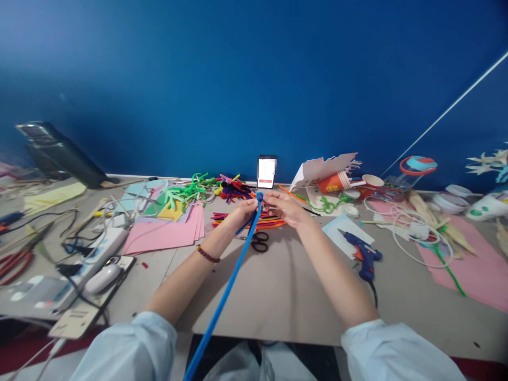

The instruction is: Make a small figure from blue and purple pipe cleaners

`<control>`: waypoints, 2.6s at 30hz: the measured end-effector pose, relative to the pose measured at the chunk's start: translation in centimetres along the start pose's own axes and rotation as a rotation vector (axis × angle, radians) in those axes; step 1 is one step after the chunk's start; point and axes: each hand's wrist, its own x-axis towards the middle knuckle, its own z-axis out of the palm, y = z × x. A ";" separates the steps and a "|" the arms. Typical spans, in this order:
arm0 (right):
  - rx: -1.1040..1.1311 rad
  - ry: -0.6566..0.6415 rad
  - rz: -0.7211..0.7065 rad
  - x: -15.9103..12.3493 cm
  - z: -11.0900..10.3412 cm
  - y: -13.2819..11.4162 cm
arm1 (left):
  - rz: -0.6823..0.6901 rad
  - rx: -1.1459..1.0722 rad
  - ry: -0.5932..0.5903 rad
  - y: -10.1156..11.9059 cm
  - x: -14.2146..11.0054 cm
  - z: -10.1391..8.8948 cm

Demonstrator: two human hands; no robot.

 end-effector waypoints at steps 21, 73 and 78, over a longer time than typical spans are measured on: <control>-0.541 0.261 -0.390 0.3 0.8 0.7 | 0.112 0.098 0.040 0.2 -0.4 0.4; -0.073 0.060 -0.108 -0.1 0.3 -0.6 | 0.300 0.567 0.209 0.6 -1.3 2.0; -0.096 0.081 -0.124 0.3 0.1 0.0 | 0.432 0.663 0.224 0.2 -1.1 1.8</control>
